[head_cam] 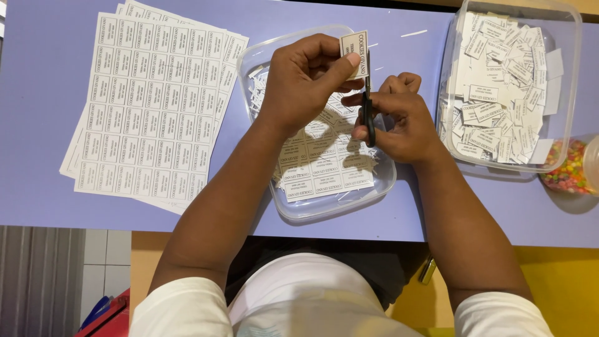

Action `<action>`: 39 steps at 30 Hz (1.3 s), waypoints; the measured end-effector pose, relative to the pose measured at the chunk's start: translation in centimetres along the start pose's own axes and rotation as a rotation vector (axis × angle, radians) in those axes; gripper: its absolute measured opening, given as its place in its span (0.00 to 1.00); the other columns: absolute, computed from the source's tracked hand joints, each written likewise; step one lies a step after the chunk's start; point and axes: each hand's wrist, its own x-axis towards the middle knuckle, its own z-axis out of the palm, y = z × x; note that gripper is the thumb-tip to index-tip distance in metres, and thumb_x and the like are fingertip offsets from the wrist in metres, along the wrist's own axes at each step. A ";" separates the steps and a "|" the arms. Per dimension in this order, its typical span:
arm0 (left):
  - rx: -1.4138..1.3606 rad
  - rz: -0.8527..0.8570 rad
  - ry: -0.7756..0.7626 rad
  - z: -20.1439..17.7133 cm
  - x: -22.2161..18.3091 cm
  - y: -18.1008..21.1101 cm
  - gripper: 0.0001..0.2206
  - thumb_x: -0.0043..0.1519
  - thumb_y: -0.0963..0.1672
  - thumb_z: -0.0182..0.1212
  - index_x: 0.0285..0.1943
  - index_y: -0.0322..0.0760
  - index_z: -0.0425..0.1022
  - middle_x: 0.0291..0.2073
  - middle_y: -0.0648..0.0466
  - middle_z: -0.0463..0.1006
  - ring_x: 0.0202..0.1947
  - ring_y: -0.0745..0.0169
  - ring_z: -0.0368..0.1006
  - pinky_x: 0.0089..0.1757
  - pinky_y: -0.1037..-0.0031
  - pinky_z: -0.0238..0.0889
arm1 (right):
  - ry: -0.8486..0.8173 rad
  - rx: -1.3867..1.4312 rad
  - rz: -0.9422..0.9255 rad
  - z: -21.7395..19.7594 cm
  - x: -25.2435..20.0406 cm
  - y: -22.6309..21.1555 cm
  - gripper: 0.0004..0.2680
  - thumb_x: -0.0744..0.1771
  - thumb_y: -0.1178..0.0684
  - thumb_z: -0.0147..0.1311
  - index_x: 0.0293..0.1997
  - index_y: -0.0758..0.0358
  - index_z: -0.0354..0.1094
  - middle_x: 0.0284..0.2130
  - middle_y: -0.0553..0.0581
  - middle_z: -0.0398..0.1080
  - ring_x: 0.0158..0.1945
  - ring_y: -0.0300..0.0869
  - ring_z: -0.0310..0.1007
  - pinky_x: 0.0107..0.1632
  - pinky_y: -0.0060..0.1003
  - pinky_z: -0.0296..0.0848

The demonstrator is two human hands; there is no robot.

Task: Cutting individual paper labels from a printed sheet using scissors and sorting them into a plastic container.

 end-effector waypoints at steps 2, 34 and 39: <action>-0.015 -0.035 -0.035 0.0 -0.1 0.6 0.09 0.62 0.43 0.65 0.31 0.37 0.72 0.25 0.56 0.76 0.30 0.57 0.87 0.34 0.77 0.84 | -0.005 0.011 0.001 0.0 0.1 -0.1 0.16 0.65 0.35 0.58 0.50 0.51 0.77 0.28 0.38 0.59 0.38 0.34 0.53 0.55 0.37 0.43; 0.016 0.026 -0.067 0.0 -0.7 0.7 0.07 0.62 0.40 0.66 0.31 0.35 0.76 0.24 0.54 0.79 0.25 0.64 0.82 0.29 0.79 0.79 | -0.027 0.060 0.031 -0.3 0.1 -0.8 0.18 0.63 0.34 0.58 0.48 0.57 0.78 0.29 0.43 0.56 0.41 0.36 0.53 0.55 0.34 0.47; 0.008 -0.014 -0.095 0.1 -0.8 0.7 0.09 0.60 0.41 0.68 0.28 0.36 0.73 0.22 0.55 0.78 0.27 0.61 0.84 0.31 0.77 0.83 | 0.004 0.036 -0.010 -0.1 -0.1 0.0 0.13 0.63 0.34 0.59 0.33 0.49 0.74 0.29 0.42 0.57 0.38 0.34 0.55 0.58 0.39 0.45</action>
